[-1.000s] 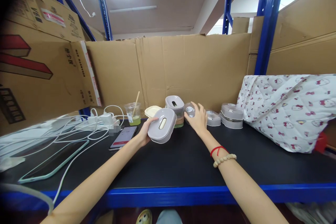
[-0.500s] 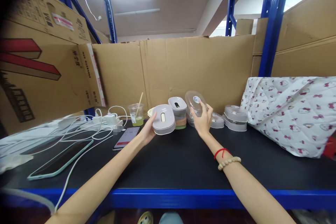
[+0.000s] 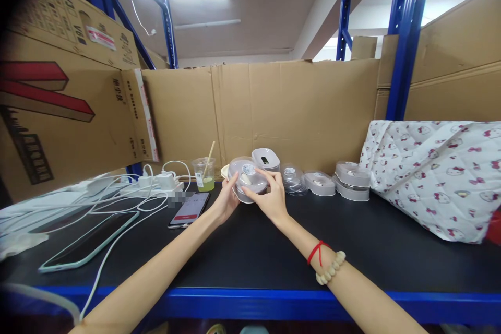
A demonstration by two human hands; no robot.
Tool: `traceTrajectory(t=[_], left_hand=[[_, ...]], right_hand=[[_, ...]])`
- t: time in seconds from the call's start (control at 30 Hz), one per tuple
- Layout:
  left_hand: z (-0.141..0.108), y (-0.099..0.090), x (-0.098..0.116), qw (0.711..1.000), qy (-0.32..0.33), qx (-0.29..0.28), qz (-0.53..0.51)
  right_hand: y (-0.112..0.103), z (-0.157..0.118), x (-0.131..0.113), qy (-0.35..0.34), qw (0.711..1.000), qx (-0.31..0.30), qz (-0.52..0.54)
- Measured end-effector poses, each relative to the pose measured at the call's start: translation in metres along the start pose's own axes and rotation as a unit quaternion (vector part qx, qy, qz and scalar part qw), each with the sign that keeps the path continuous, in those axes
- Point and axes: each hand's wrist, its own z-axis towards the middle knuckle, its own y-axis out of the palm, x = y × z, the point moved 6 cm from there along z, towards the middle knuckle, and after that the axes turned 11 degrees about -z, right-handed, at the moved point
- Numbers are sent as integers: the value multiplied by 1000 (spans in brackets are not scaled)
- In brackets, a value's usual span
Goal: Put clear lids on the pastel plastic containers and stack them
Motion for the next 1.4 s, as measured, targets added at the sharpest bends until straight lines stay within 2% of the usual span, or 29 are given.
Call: traceTrajectory(t=[0.13, 0.3, 0.4, 0.5, 0.57, 0.63, 0.7, 0.77, 0.87, 0.93, 1.07, 1.17, 1.3, 1.4], left_hand=[[1, -4, 0, 1000, -6, 14, 2], [3, -4, 4, 1000, 17, 15, -13], [2, 0, 8, 999, 26, -4, -18], [2, 1, 14, 998, 64, -8, 10], [3, 0, 17, 995, 83, -18, 47], [5, -1, 16, 993, 77, -30, 81], [7, -4, 14, 993, 61, -21, 103], [7, -8, 13, 993, 47, 4, 113], [7, -12, 13, 991, 37, 44, 122], [7, -14, 15, 989, 33, 66, 129], [6, -15, 15, 986, 20, 78, 145], [6, -17, 16, 984, 17, 81, 161], [9, -20, 19, 974, 46, 97, 200], [14, -24, 22, 953, 90, 101, 271]], right_hand=[[2, -1, -2, -11, 1000, -15, -10], [4, -1, -4, 6, 999, -40, 0], [6, -2, 2, 79, 992, -63, 77], [20, -8, 8, 181, 960, -151, 153], [24, -9, 8, 204, 944, -185, 184], [18, -2, 7, 183, 952, -151, 194], [1, 10, 8, 145, 969, -63, 189], [-22, 23, 13, 127, 974, 42, 181], [-60, 36, 33, 163, 960, 175, 143], [-81, 38, 53, 228, 942, 229, 93], [-104, 29, 100, 389, 886, 251, -8], [-108, 25, 122, 444, 863, 236, -36], [-109, 27, 122, 421, 869, 257, -40], [-110, 31, 104, 339, 896, 266, -108]])
